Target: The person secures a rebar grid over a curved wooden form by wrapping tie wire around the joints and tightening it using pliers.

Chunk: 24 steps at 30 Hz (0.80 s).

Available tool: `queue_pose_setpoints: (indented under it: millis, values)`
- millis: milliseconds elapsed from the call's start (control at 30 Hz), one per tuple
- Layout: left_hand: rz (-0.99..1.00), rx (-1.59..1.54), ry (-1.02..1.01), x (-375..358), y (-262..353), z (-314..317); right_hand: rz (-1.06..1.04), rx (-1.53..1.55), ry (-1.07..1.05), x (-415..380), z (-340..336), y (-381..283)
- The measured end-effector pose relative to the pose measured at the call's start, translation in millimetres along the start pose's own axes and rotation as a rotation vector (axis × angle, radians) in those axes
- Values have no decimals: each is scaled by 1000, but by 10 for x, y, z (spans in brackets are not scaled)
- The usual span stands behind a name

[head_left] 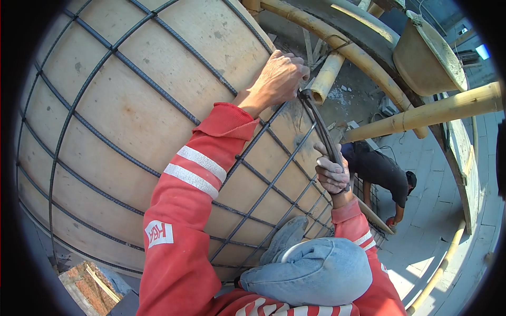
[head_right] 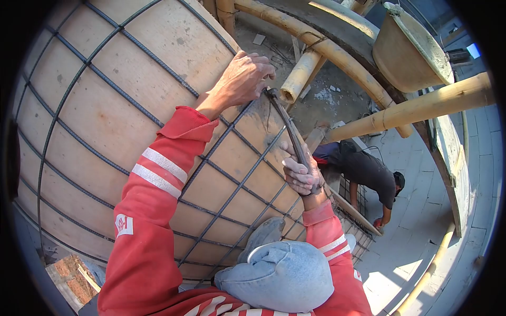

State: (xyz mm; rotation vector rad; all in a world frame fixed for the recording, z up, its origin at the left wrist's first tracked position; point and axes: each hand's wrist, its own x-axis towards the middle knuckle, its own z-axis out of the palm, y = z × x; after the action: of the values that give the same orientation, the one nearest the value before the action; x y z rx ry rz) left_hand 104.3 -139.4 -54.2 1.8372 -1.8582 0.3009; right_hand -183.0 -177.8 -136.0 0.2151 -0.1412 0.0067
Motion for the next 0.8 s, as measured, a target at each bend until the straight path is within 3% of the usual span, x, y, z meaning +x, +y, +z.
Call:
queue_pose_setpoints:
  millis: [67,133,167,267,300,367,500,567,633,733,767,800]
  values:
    - [2,-87,63,36,37,-8,-5,46,-91,-16,-23,152]
    - [-186,-454,-33,105,102,-110,7,100,-204,68,60,295]
    - [-182,-457,-39,126,117,-134,0,102,-206,76,97,311]
    - [-373,-992,-151,146,157,-206,-42,-85,-189,136,219,286]
    - [-371,-997,-164,136,168,-222,-45,-109,-186,146,251,248]
    - [-294,-1139,-380,119,177,-225,-70,-157,-190,179,321,210]
    - [-308,-1138,-418,110,183,-240,-72,-275,-112,150,446,228]
    - [-324,-1145,-429,92,170,-203,-166,-830,4,125,537,209]
    - [-345,-1155,-447,72,142,-147,-183,-841,96,75,744,332]
    - [-297,-984,-508,66,114,-104,-471,-1366,330,-82,819,377]
    - [-305,-1027,-459,64,113,-95,-469,-1364,333,-185,817,341]
    - [-311,-1070,-409,74,137,-115,-555,-1556,516,-287,804,296]
